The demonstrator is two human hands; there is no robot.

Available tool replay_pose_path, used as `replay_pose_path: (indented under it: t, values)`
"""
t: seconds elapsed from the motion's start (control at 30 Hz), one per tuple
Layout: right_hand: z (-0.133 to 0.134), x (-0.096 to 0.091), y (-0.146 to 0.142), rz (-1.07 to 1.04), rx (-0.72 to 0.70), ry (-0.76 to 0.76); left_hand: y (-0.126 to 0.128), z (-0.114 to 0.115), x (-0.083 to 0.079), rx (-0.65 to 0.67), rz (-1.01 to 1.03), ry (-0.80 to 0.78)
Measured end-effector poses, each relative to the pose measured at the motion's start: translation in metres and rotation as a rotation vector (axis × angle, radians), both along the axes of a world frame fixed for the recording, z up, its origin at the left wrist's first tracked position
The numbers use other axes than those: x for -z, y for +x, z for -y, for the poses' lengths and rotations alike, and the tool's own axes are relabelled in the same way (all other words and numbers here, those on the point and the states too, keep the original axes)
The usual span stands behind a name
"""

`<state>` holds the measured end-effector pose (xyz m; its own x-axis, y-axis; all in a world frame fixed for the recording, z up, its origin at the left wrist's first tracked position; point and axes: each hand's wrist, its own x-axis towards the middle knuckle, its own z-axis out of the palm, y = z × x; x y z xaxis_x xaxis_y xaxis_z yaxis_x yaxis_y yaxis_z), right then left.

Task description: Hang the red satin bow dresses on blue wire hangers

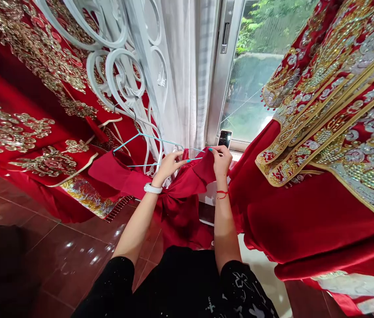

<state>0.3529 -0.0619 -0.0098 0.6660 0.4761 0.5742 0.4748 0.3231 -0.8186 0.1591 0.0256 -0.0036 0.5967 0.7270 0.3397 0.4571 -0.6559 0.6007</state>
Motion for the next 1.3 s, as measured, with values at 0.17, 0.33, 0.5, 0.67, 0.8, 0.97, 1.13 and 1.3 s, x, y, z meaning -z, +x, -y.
replay_pose_path:
  t: [0.17, 0.33, 0.5, 0.67, 0.8, 0.97, 1.13, 1.3]
  values:
    - [-0.008, -0.024, -0.010, 0.159, -0.101, -0.032, 0.001, 0.005, 0.001, 0.018, 0.048, -0.024]
    - [-0.019, -0.040, 0.003, 0.199, -0.346, -0.118, 0.001, 0.011, 0.003, 0.016, 0.083, -0.041]
    - [-0.020, -0.063, -0.027, 0.373, -0.425, -0.101, 0.008, 0.015, -0.001, -0.010, 0.088, -0.045]
    - [-0.014, -0.059, -0.048, 0.399, -0.263, -0.145, -0.001, 0.030, 0.001, -0.035, 0.359, 0.047]
    - [-0.009, -0.043, -0.048, 0.399, -0.184, -0.108, -0.012, 0.046, 0.019, -0.102, 0.387, 0.095]
    - [0.006, -0.013, -0.052, 0.188, -0.173, -0.043, -0.017, 0.039, 0.029, -0.044, 0.374, -0.088]
    - [0.034, 0.023, -0.038, 0.156, -0.291, -0.203, -0.060, 0.046, 0.027, -0.029, 0.686, -0.227]
    - [0.045, 0.031, -0.030, 0.113, -0.160, -0.222, -0.128, 0.075, 0.031, -0.384, 0.794, -0.061]
